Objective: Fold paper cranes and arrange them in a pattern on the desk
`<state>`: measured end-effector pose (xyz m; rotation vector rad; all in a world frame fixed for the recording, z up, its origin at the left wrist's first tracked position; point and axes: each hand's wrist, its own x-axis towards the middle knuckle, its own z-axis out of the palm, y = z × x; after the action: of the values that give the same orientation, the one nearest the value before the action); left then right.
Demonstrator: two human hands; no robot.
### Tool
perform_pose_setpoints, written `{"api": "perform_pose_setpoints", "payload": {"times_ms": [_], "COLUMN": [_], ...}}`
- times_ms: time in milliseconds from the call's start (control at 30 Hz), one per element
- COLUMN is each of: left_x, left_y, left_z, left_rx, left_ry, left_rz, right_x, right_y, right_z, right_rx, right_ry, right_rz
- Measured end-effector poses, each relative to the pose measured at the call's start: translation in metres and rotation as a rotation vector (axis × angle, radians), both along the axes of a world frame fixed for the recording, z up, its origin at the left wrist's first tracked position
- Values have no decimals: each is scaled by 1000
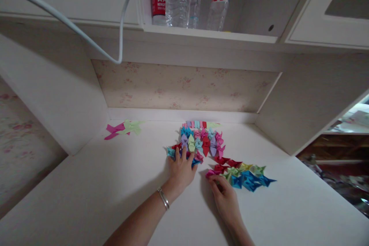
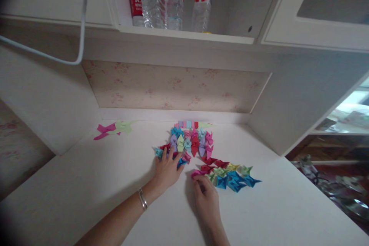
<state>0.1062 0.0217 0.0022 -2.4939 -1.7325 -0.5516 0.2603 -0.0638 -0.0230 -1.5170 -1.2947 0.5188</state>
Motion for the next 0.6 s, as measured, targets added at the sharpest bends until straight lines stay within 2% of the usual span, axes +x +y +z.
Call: {"api": "perform_pose_setpoints", "payload": {"times_ms": [200,400,600], "left_x": [-14,-25,-42], "left_y": [-9,-16,-19], "left_z": [-6,5,11], "left_rx": [11,16,17], "left_ry": [44,70,102], "left_rz": [-66,-111,-91], "right_x": [0,0,1], "right_y": [0,-1,-1], "right_z": [2,6,1], "right_rx": [-27,11,1], "right_ry": [-21,-16,-32], "right_rz": [30,20,31]}}
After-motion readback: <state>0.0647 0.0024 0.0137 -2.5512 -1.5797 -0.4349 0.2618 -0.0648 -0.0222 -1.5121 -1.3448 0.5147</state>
